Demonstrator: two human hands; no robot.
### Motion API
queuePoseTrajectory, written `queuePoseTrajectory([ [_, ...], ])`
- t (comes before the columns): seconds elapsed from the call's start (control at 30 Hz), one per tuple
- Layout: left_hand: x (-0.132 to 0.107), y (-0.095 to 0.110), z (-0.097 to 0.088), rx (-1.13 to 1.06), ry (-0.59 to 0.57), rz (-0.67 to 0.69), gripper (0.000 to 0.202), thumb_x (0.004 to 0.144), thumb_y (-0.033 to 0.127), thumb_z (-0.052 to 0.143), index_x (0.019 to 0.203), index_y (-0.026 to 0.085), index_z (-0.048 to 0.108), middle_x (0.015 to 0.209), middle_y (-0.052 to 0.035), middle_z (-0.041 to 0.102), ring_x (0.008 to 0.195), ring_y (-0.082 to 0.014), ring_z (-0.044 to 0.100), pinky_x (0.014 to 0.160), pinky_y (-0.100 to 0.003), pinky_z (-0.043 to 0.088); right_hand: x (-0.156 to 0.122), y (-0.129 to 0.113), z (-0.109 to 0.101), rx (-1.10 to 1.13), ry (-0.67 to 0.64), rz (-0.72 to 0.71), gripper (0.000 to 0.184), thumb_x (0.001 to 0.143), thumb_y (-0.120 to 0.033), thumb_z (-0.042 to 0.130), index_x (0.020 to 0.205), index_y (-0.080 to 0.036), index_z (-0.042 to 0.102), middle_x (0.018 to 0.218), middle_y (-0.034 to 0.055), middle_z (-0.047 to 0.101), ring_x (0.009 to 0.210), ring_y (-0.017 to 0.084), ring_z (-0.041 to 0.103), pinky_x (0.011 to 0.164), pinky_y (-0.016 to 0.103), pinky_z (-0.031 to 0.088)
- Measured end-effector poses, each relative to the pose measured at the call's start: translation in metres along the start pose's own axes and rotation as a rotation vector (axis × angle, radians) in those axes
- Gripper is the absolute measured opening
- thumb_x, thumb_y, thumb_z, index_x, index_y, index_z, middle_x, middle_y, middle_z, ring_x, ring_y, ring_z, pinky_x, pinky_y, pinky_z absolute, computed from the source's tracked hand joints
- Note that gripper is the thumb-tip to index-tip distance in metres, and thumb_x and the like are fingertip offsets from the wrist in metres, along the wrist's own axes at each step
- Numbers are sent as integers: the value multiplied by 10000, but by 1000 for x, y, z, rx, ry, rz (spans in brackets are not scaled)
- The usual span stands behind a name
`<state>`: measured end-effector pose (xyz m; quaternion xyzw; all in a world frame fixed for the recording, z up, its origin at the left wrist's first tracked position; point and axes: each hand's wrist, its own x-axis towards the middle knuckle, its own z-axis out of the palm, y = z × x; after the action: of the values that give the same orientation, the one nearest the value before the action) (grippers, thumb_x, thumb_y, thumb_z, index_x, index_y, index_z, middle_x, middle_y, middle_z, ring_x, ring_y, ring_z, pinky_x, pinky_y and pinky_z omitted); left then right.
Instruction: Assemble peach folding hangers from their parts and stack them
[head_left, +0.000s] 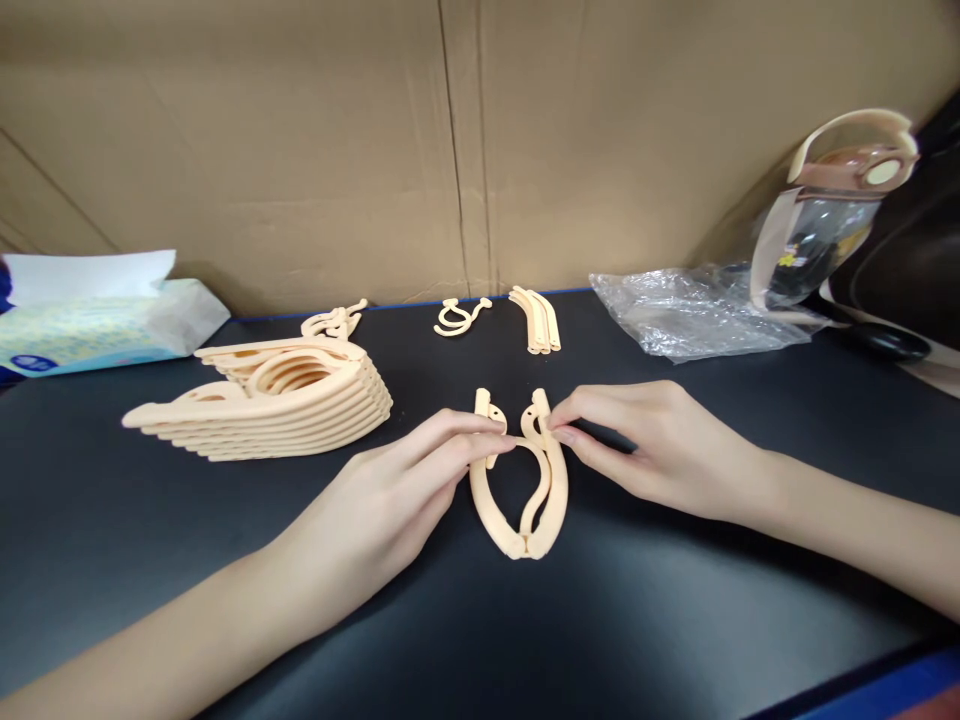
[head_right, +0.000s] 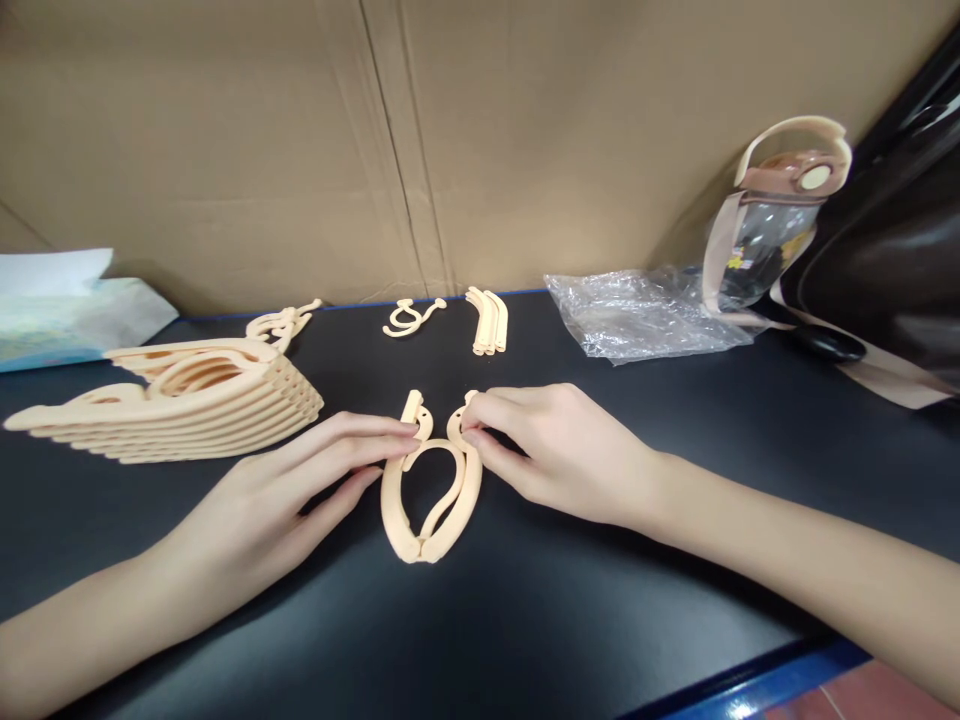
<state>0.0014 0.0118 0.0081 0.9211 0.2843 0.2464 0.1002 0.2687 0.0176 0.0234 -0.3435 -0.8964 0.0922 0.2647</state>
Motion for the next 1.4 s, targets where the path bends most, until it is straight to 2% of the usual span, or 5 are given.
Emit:
queuePoseTrajectory([
  [0.4, 1, 0, -1, -4, 7, 19, 370, 1020, 190, 528, 1378, 283, 504, 1329, -78, 605, 1228, -228, 599, 1029, -380, 517, 1, -2, -2, 84, 0, 39, 172, 999, -235, 544, 965, -195, 707, 754, -8, 737, 546, 95, 612, 532, 217, 431],
  [0.73, 1, 0, -1, -4, 0, -45, 509, 970, 305, 632, 1432, 245, 426, 1391, -90, 573, 1282, -242, 550, 1090, -387, 467, 3, -3, -2, 169, -135, -35, 187, 961, -178, 573, 1097, -173, 702, 1053, 80, 755, 917, 175, 708, 833, 295, 555],
  [1.0, -5, -2, 3, 26, -27, -112, 764, 917, 559, 644, 1534, 271, 297, 1525, -137, 492, 1398, -338, 475, 1117, -524, 451, 3, -5, -2, 246, -268, -123, 285, 902, -159, 654, 1182, -216, 645, 1420, 82, 615, 1338, 195, 518, 1110, 402, 445],
  [1.2, -7, -3, 3, 31, -63, -127, 793, 920, 575, 627, 1549, 273, 250, 1487, -116, 521, 1336, -298, 525, 1084, -464, 476, 1, -4, 1, 260, -299, -152, 339, 912, -214, 669, 1244, -194, 604, 1470, 97, 559, 1391, 189, 453, 1143, 386, 396],
  [1.4, -4, -3, 5, 47, -38, -137, 806, 903, 625, 624, 1541, 274, 278, 1343, -103, 602, 1201, -292, 597, 979, -426, 524, 2, -4, 1, 138, -277, -55, 500, 927, -394, 672, 1336, -131, 554, 1406, 139, 580, 1262, 246, 539, 1058, 420, 458],
])
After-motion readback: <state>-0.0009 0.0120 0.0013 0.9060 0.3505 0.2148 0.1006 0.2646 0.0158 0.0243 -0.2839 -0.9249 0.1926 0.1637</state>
